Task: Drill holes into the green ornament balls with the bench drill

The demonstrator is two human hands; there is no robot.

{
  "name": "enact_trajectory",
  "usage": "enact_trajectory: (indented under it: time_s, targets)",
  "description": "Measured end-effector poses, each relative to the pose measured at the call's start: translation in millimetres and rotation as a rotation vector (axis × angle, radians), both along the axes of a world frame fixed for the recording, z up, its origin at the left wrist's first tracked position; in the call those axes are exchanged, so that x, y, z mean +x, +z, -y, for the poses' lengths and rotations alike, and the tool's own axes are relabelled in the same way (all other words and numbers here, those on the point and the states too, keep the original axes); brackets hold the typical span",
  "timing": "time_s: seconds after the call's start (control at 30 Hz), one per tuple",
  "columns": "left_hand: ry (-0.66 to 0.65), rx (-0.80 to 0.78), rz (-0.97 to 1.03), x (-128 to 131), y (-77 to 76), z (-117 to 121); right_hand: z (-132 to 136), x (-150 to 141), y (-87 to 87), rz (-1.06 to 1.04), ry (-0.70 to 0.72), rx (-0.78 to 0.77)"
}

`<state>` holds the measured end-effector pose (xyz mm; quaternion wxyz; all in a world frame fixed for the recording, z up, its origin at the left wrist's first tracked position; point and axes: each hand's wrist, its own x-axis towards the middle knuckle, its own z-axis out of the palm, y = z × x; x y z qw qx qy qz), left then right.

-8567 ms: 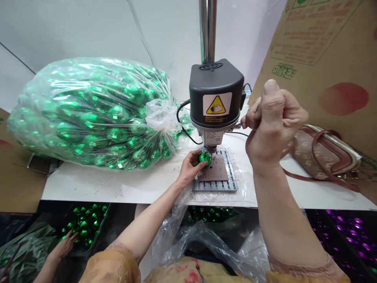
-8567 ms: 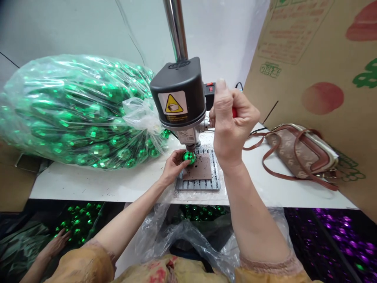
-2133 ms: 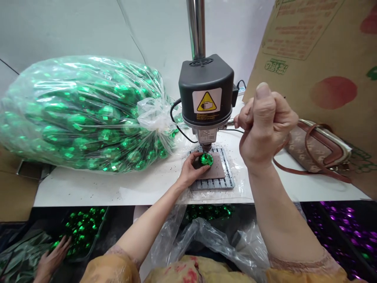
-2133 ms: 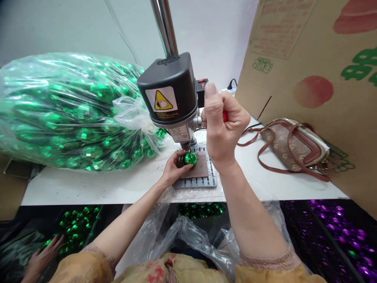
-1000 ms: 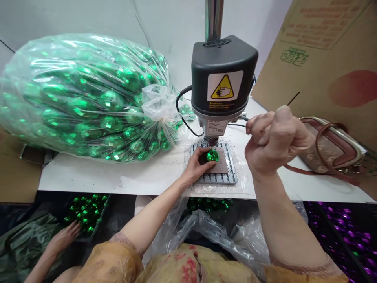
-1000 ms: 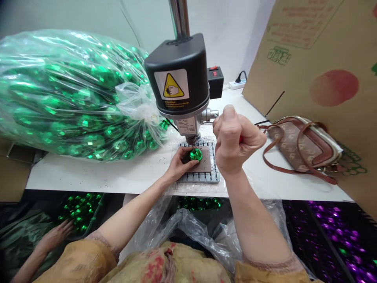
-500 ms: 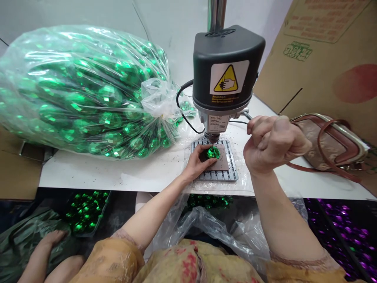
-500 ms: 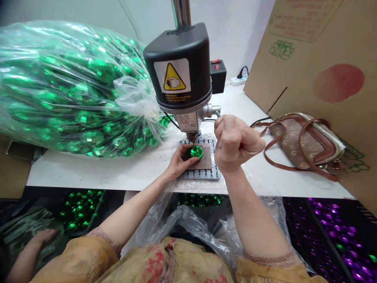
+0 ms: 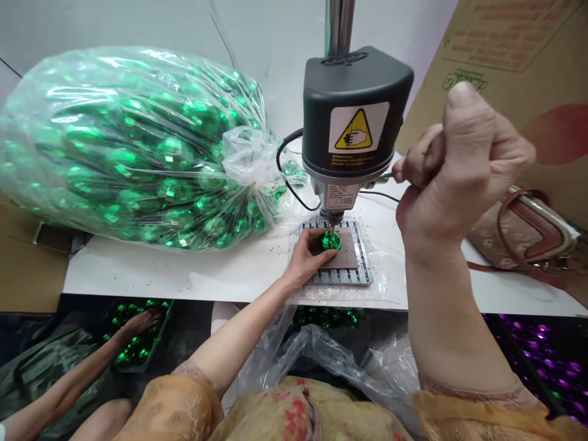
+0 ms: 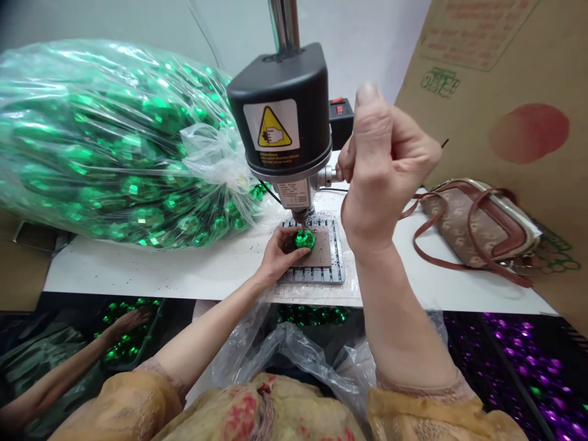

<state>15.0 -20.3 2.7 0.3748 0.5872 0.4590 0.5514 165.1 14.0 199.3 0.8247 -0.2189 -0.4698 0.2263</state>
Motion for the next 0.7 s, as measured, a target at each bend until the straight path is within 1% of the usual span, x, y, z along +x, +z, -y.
enact_trajectory:
  time_s: [0.07, 0.13, 0.2, 0.27, 0.3, 0.33, 0.37, 0.4, 0.43, 0.47, 0.5, 0.53, 0.57, 0.6, 0.67, 0.7]
  targets:
    - [0.028, 0.132, -0.128, -2.9, 5.4, 13.6, -0.6, 1.0, 2.4, 0.022, 0.01, -0.008]
    - [-0.02, 0.32, -0.357, -6.1, 8.8, 35.0, -0.7, 1.5, 0.0, 0.032, 0.011, 0.003]
    - [-0.155, 0.538, -0.638, -7.7, 7.3, 61.5, -1.3, 1.2, -3.7, 0.024, 0.013, 0.026]
    - [-0.332, 0.733, -0.903, -6.9, 0.6, 87.6, -2.5, 0.6, -6.0, 0.009, 0.01, 0.046]
    - [-0.419, 0.798, -1.007, -6.1, -4.1, 98.5, -3.1, 0.2, -6.4, 0.001, 0.01, 0.053]
    - [-0.493, 0.825, -1.079, -5.4, -8.8, 106.9, -3.6, -0.1, -6.1, -0.005, 0.009, 0.061]
    - [-0.548, 0.813, -1.1, -5.4, -13.1, 112.0, -3.9, -0.3, -5.5, -0.012, 0.007, 0.069]
    - [-0.575, 0.773, -1.063, -6.6, -16.4, 113.0, -4.0, -0.5, -4.6, -0.02, 0.006, 0.073]
    - [-0.562, 0.717, -0.973, -9.3, -18.0, 109.2, -3.9, -0.5, -3.7, -0.029, 0.009, 0.073]
    - [-0.507, 0.641, -0.859, -13.8, -17.7, 100.1, -3.8, -0.4, -2.9, -0.041, 0.014, 0.068]
    - [-0.415, 0.559, -0.745, -20.1, -15.3, 85.5, -3.5, -0.3, -2.4, -0.047, 0.021, 0.055]
    - [-0.297, 0.482, -0.645, -28.0, -10.8, 65.6, -3.2, -0.1, -2.2, -0.049, 0.026, 0.044]
    - [-0.152, 0.396, -0.59, -36.8, -4.6, 41.1, -2.8, 0.1, -2.4, -0.047, 0.028, 0.036]
    - [-0.029, 0.305, -0.592, -46.0, 2.8, 13.2, -2.5, 0.2, -3.0, -0.04, 0.027, 0.037]
    - [0.149, 0.191, -0.626, -62.6, 18.6, -46.4, -2.0, 0.0, -4.5, -0.024, 0.021, 0.05]
    - [0.207, 0.171, -0.614, -68.9, 25.8, -74.7, -1.7, -0.2, -5.2, -0.021, 0.02, 0.055]
